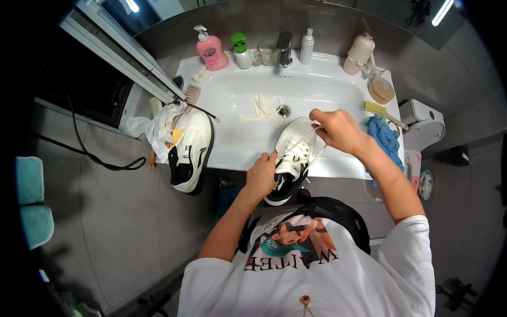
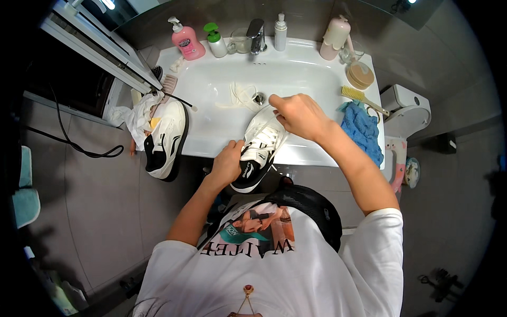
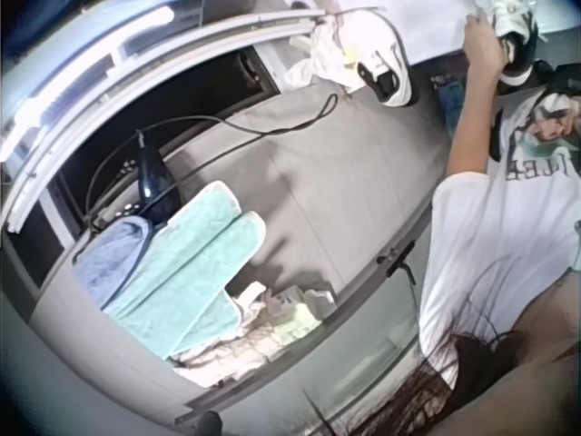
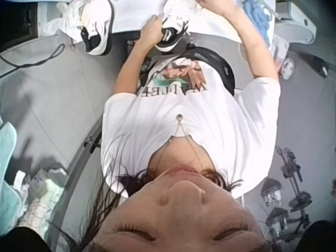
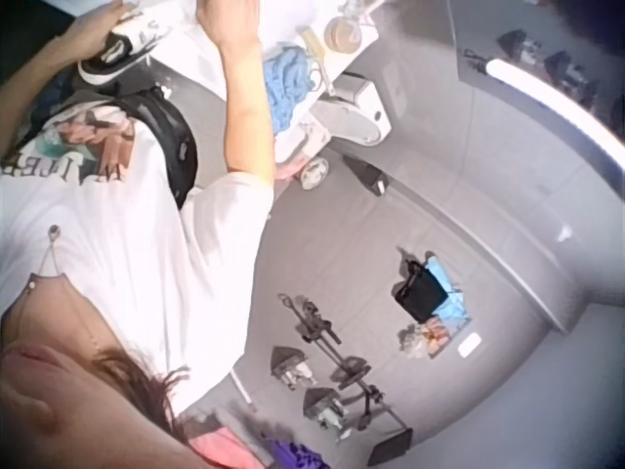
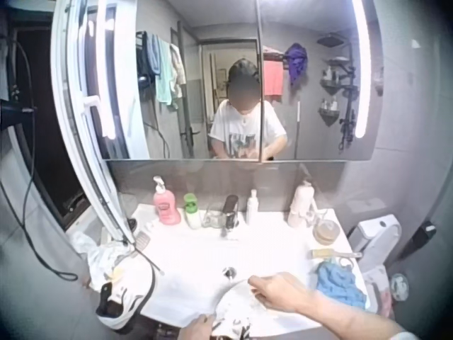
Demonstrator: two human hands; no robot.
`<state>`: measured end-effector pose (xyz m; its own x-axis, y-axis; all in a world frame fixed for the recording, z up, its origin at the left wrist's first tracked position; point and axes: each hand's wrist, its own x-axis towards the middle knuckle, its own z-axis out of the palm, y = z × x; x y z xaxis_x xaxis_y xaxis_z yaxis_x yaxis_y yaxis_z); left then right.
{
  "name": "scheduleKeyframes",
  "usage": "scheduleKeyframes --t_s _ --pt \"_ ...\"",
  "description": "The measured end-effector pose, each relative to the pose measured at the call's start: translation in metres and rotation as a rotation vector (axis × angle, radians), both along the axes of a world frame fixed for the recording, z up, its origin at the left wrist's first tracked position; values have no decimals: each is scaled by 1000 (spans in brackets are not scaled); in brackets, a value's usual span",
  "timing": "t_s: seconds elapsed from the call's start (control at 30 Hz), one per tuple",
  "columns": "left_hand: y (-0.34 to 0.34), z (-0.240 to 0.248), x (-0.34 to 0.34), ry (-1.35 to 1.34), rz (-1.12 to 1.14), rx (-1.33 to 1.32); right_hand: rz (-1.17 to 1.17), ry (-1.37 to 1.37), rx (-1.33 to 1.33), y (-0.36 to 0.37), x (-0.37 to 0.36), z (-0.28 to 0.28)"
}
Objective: The person laces a pair of white and black sneakers by hand over a bathroom sink, first unlacing one shoe and then re-threading and tying the laces on both shoes.
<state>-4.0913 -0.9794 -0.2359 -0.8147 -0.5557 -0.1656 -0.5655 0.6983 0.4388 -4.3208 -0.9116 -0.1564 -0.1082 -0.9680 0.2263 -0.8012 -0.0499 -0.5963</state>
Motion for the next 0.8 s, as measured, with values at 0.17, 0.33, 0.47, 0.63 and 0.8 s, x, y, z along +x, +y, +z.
scheduleKeyframes --t_s 0.17,0.33,0.47,0.63,0.8 --pt "0 -1 2 63 -13 -46 -79 -239 -102 -19 24 17" --pt "1 -2 -4 53 -26 -89 -103 -253 60 -25 32 -3" --pt "-1 -13 -7 68 -38 -125 211 180 -228 -48 52 12" --pt "1 -5 -7 18 10 -78 223 262 -167 -50 47 9" --pt "0 -2 -8 62 22 -31 200 328 -65 -10 18 3"
